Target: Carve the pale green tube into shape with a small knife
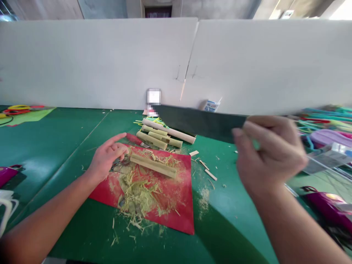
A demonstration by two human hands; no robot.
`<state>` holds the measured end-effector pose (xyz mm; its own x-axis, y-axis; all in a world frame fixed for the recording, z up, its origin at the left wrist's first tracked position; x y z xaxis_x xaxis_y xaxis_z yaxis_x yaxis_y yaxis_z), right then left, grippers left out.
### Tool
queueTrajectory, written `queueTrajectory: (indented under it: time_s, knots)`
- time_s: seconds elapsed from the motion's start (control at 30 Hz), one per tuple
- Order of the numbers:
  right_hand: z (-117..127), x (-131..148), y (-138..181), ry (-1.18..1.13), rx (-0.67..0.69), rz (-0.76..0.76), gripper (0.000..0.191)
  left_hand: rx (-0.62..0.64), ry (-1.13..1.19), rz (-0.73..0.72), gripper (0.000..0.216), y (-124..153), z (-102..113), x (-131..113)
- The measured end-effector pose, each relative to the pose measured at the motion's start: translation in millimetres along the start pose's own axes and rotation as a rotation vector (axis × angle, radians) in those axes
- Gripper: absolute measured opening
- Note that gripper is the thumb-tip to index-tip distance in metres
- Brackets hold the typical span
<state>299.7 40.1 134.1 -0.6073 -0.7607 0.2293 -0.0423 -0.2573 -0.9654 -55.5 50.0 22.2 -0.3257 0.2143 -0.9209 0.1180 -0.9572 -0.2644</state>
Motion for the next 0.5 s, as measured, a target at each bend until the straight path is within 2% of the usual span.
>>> queueTrajectory:
  time_s: [0.07,0.17,0.23,0.3,0.33,0.43,0.5]
  knots:
    - [-19.9,8.4,16.3,-0.234,0.100,-0.030,0.022,0.028,0.115,0.032,0.060,-0.2,-0.8,-2.6]
    - [-41.1,4.9,44.2,-0.340,0.278,-0.149,0.028,0.086,0.145,0.108,0.047,-1.4,-2.6,3.5]
    - [-40.4,-3.4,57.5,-0.358,0.292,-0.232,0.023,0.125,0.126,0.146,0.034,-2.1,-3.9,10.1]
    - [-38.6,-15.5,68.1,-0.314,0.359,-0.402,0.012,0.170,0.124,0.149,0.030,-1.8,-6.4,14.0]
    - [-34.2,-21.2,71.2,-0.303,0.334,-0.496,0.008,0.201,0.127,0.145,0.030,-1.1,-8.6,14.7]
    - [-29.6,-30.8,80.4,-0.355,0.348,-0.770,0.010,0.319,0.145,0.143,0.035,3.1,-17.1,14.5]
    - [-31.8,-29.5,83.5,-0.449,0.396,-0.849,0.010,0.373,0.135,0.163,0.036,6.2,-21.1,15.2]
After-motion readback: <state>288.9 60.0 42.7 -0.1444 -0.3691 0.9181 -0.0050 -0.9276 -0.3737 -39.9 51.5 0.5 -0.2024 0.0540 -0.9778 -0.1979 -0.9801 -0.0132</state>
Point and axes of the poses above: each hand's wrist, its own y-axis away from the middle knuckle, its own z-axis out of the back of the hand, x = y × z, the point moved 6 cm from there along -y, towards the middle knuckle, and after that the axes turned 12 degrees about -y, right-handed, at the moved point
